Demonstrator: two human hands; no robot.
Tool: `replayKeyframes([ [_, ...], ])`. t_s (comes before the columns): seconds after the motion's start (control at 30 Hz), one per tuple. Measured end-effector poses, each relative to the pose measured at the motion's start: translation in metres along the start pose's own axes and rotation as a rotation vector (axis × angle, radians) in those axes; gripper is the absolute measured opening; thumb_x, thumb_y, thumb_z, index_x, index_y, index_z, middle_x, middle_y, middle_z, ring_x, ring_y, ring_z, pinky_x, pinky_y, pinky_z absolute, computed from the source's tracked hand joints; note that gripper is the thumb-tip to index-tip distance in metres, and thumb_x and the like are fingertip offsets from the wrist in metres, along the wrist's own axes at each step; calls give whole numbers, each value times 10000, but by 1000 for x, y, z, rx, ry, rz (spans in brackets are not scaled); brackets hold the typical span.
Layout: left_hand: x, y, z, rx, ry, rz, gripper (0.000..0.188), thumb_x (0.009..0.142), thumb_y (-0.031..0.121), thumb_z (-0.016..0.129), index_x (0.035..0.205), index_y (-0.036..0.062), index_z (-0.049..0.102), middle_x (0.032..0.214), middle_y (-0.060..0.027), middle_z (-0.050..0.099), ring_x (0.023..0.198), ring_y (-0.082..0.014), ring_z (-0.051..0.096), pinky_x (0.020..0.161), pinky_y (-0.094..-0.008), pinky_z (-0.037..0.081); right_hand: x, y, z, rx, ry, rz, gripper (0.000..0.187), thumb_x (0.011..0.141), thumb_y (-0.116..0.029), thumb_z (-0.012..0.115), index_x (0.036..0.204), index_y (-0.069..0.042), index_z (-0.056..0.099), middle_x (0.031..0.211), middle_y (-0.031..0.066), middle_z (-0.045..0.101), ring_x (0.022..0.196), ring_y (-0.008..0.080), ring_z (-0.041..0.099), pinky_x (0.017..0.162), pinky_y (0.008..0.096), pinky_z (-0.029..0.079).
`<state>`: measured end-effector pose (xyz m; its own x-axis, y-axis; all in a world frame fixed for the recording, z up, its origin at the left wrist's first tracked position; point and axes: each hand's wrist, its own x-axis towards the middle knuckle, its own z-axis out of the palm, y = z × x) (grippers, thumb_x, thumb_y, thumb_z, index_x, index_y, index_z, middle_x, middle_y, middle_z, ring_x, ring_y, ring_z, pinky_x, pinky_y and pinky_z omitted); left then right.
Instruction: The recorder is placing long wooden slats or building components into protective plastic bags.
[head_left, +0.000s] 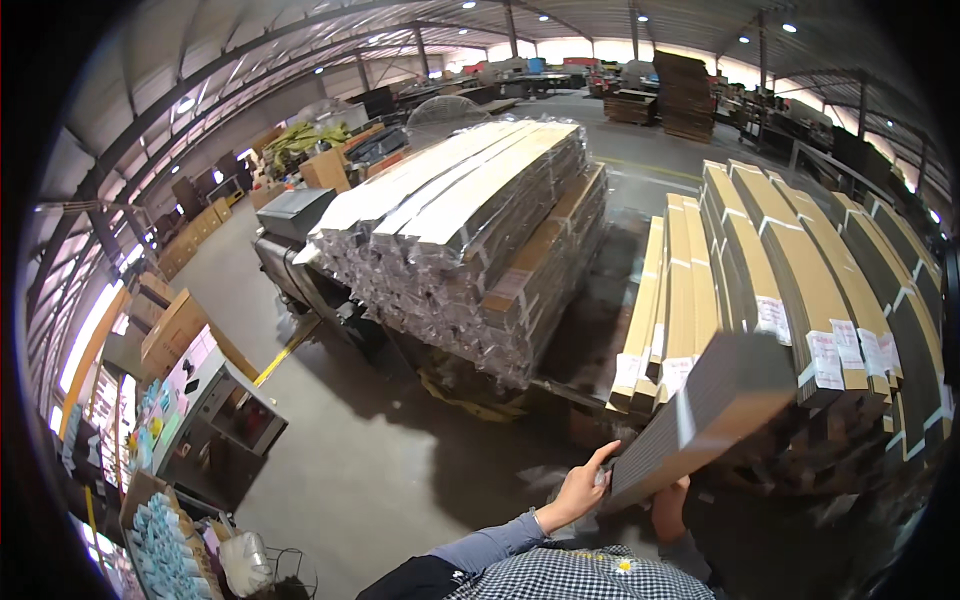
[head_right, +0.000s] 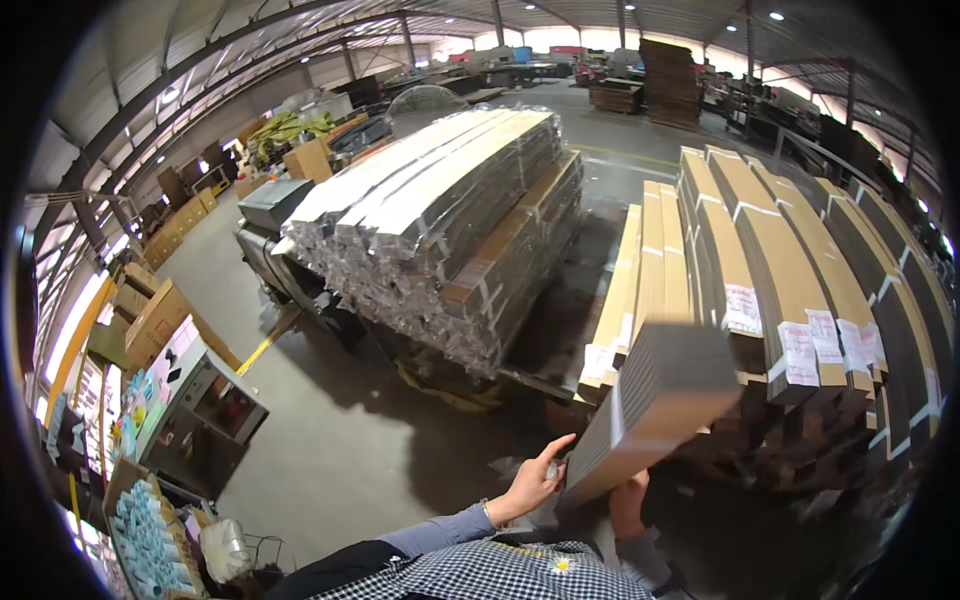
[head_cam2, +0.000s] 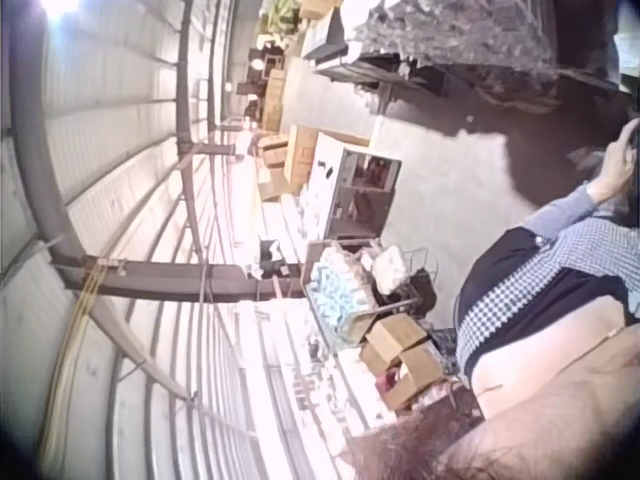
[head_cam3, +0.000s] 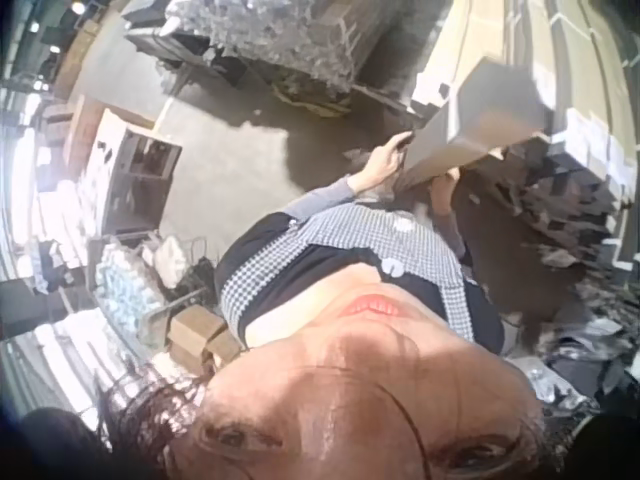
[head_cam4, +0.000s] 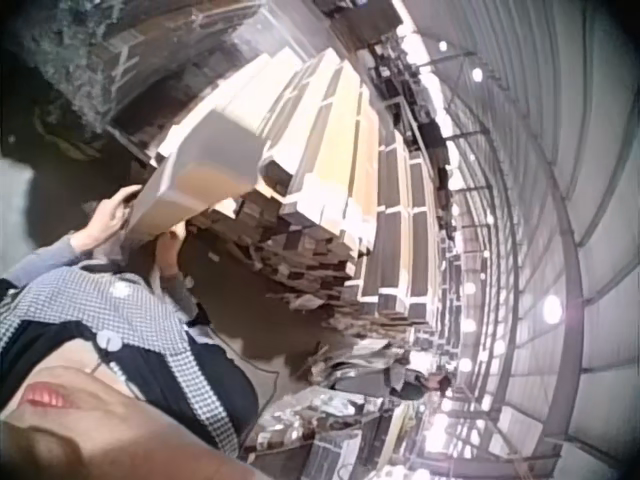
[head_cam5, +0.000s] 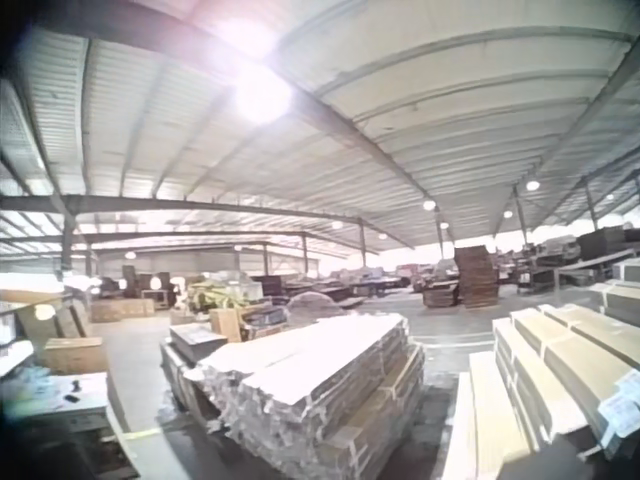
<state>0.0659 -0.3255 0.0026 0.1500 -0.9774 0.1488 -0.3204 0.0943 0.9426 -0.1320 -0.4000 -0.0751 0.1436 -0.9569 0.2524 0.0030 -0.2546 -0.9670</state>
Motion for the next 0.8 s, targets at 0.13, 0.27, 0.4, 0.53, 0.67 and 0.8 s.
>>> replayKeyframes([
  [0.13, -24, -74, -16, 272, 11, -83, 746, 830, 44, 557, 1509, 226, 311, 743, -252, 643, 707, -440, 634, 653, -533, 490, -53, 20, 36, 427, -90, 298, 329, 993, -268, 576, 1236, -54, 520, 1032, 53, 635, 916, 158, 622, 753, 314, 511],
  [0.27, -27, -43, -38, 243, 126, -15, 613, 819, 29, 552, 1396, 183, 414, 829, -256, 659, 788, -449, 648, 694, -526, 500, -16, -10, 67, 546, -40, 202, 119, 999, -171, 568, 1025, -62, 529, 912, 14, 573, 819, 103, 589, 695, 281, 499],
  [0.4, -25, -45, -59, 168, 147, 40, 459, 800, -5, 546, 1236, 132, 496, 892, -245, 668, 858, -452, 653, 721, -510, 507, 6, -42, 85, 92, -137, 172, 139, 924, 43, 582, 967, -63, 502, 765, -12, 523, 636, 39, 516, 549, 197, 413],
  [0.53, -31, -30, -90, 132, -206, -50, 420, 796, -20, 541, 1198, 100, 543, 870, -216, 671, 799, -387, 681, 713, -473, 516, 2, -38, 85, 142, -55, 281, 90, 954, 4, 540, 973, -71, 494, 708, -16, 502, 543, 58, 497, 467, 205, 371],
  [0.67, -39, -34, -105, 125, -444, 246, 265, 837, 174, 675, 1078, 74, 628, 954, -184, 686, 888, -351, 670, 756, -459, 512, -21, -44, 90, 261, 39, 235, 85, 964, -18, 543, 964, -79, 483, 696, -18, 493, 555, 54, 485, 483, 199, 361],
  [0.8, -28, -80, -93, 58, -288, 283, 226, 874, 228, 686, 963, 27, 634, 731, -123, 617, 711, -307, 648, 681, -413, 520, -41, -40, 104, 296, 123, 30, 318, 983, -101, 553, 1271, -38, 433, 1024, 60, 555, 896, 130, 551, 804, 260, 456],
])
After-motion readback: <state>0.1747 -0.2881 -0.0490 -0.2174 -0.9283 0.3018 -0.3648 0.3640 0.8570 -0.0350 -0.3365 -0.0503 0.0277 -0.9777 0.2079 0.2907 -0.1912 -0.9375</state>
